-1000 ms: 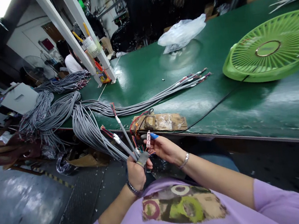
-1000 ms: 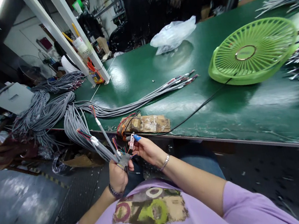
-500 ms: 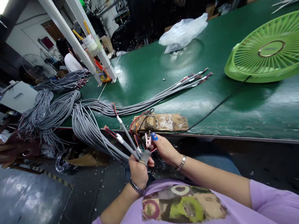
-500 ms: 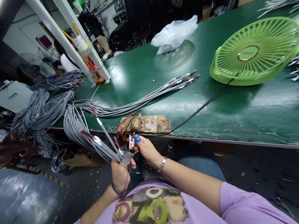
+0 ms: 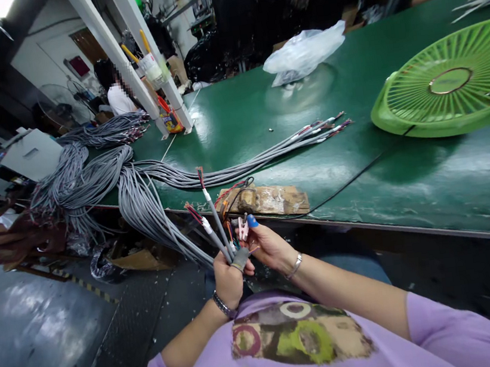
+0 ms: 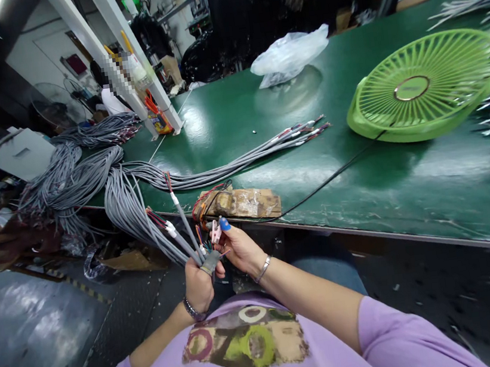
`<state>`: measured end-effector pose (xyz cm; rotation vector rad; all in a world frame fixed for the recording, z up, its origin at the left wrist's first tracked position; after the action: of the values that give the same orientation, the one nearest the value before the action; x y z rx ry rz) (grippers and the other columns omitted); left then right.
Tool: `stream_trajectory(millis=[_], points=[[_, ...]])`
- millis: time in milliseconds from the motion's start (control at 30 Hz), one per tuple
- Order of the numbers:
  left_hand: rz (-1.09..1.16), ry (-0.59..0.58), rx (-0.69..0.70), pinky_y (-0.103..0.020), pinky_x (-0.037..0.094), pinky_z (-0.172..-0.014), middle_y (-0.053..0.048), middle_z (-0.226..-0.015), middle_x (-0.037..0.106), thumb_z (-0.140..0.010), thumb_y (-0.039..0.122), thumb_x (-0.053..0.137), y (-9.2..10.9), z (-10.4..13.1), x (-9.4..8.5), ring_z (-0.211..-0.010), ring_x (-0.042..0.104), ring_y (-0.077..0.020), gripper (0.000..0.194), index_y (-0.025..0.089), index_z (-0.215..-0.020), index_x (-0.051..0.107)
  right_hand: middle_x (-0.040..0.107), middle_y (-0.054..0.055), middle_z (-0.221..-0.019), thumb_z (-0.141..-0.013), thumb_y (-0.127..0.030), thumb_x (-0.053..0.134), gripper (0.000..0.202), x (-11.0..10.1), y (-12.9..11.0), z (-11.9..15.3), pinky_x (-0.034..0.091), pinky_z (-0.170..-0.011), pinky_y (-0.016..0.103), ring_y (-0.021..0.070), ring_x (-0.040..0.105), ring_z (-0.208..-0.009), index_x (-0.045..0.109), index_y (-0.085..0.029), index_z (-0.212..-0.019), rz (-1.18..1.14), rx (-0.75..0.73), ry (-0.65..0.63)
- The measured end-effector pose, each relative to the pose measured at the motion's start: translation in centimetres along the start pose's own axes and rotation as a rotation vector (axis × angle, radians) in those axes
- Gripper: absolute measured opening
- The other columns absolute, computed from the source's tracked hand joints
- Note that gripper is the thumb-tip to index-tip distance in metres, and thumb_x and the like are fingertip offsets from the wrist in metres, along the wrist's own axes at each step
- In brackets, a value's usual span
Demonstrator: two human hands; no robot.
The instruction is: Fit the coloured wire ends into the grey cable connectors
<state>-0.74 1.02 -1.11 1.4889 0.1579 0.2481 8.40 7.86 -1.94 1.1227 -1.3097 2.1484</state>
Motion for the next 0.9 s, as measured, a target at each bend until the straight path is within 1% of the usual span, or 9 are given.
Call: stream_trajectory(millis=[100, 200, 267, 400, 500, 633, 767, 833, 900], points=[[0.006, 0.008, 0.007, -0.022, 0.044, -0.042, 0.002, -0.047, 0.057, -0.072, 0.047, 0.066, 0.2, 0.2, -0.1, -0.040, 0.052, -0.0106, 0.034, 0.015, -0.063, 0.058, 0.063, 0.004, -0.071, -0.071, -0.061, 0.064, 0.042, -0.6, 0.0, 0.3, 0.043, -0.053, 0.026, 0.0141, 0.054, -0.060, 0.064, -0.019, -0.077, 0.002, 0.020, -0.030], [0.018, -0.001, 0.016, -0.022, 0.044, -0.041, 0.002, -0.047, 0.057, -0.073, 0.046, 0.066, 0.3, 0.4, -0.3, -0.039, 0.051, -0.0105, 0.032, 0.015, -0.066, 0.061, 0.063, 0.004, -0.073, -0.068, -0.062, 0.066, 0.046, -1.2, -0.4, 1.2, 0.045, -0.058, 0.026, 0.0136, 0.055, -0.062, 0.063, -0.018, -0.077, 0.085, 0.088, -0.141], [0.013, -0.016, 0.030, -0.023, 0.044, -0.042, 0.002, -0.048, 0.058, -0.074, 0.045, 0.066, 0.2, 0.6, -0.6, -0.040, 0.052, -0.0109, 0.031, 0.016, -0.065, 0.061, 0.063, 0.003, -0.074, -0.064, -0.058, 0.071, 0.045, -1.5, -0.8, 2.1, 0.044, -0.059, 0.026, 0.0119, 0.054, -0.062, 0.064, -0.016, -0.079, 0.203, 0.114, -0.198], [-0.049, -0.076, 0.062, -0.023, 0.045, -0.045, 0.000, -0.048, 0.058, -0.076, 0.044, 0.065, 0.0, 0.9, -1.0, -0.042, 0.053, -0.0112, 0.033, 0.016, -0.059, 0.058, 0.059, -0.001, -0.064, -0.064, -0.044, 0.077, 0.033, -1.4, -1.5, 3.4, 0.037, -0.056, 0.022, 0.0085, 0.049, -0.057, 0.063, -0.015, -0.072, 0.502, 0.045, -0.205], [-0.116, -0.177, 0.050, -0.024, 0.046, -0.048, -0.001, -0.049, 0.060, -0.077, 0.043, 0.064, 0.3, 1.1, -1.1, -0.043, 0.054, -0.0116, 0.034, 0.016, -0.057, 0.059, 0.058, -0.002, -0.059, -0.067, -0.043, 0.074, 0.031, -1.1, -1.8, 3.7, 0.036, -0.056, 0.022, 0.0084, 0.047, -0.055, 0.062, -0.015, -0.069, 0.628, -0.013, -0.249], [-0.195, -0.314, -0.047, -0.026, 0.048, -0.049, -0.003, -0.050, 0.063, -0.071, 0.041, 0.069, 1.0, 0.9, -1.2, -0.045, 0.056, -0.0133, 0.030, 0.015, -0.059, 0.062, 0.059, -0.002, -0.060, -0.072, -0.044, 0.069, 0.030, -1.1, -2.1, 3.7, 0.039, -0.056, 0.024, 0.0102, 0.049, -0.055, 0.062, -0.015, -0.070, 0.745, -0.026, -0.379], [-0.271, -0.516, -0.163, -0.026, 0.049, -0.050, -0.005, -0.052, 0.064, -0.069, 0.040, 0.072, 1.2, 0.4, -1.3, -0.046, 0.058, -0.0143, 0.030, 0.014, -0.058, 0.062, 0.063, 0.001, -0.071, -0.074, -0.043, 0.067, 0.029, -1.1, -2.9, 3.9, 0.044, -0.062, 0.026, 0.0126, 0.052, -0.063, 0.064, -0.015, -0.076, 0.873, -0.039, -0.499], [-0.272, -0.539, -0.178, -0.025, 0.049, -0.048, -0.004, -0.050, 0.063, -0.069, 0.040, 0.071, 1.0, 0.2, -1.4, -0.044, 0.057, -0.0135, 0.030, 0.014, -0.059, 0.061, 0.063, 0.002, -0.074, -0.074, -0.044, 0.066, 0.030, -1.4, -3.4, 3.9, 0.044, -0.065, 0.026, 0.0129, 0.052, -0.066, 0.065, -0.014, -0.077, 0.904, -0.062, -0.492], [-0.232, -0.466, -0.152, -0.024, 0.048, -0.047, -0.003, -0.050, 0.062, -0.071, 0.040, 0.070, 0.8, 0.0, -1.5, -0.043, 0.057, -0.0127, 0.030, 0.014, -0.062, 0.060, 0.061, 0.002, -0.073, -0.075, -0.045, 0.065, 0.031, -2.1, -3.9, 4.0, 0.044, -0.064, 0.025, 0.0119, 0.051, -0.065, 0.065, -0.014, -0.079, 0.878, -0.077, -0.409]])
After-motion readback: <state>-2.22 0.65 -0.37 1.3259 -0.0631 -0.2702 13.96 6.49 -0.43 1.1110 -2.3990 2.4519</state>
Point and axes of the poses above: each hand's wrist, its own z-axis away from the middle knuckle, its own x-axis out of the palm, y = z × x, the point moved 2 cm from there along -z, towards the middle knuckle
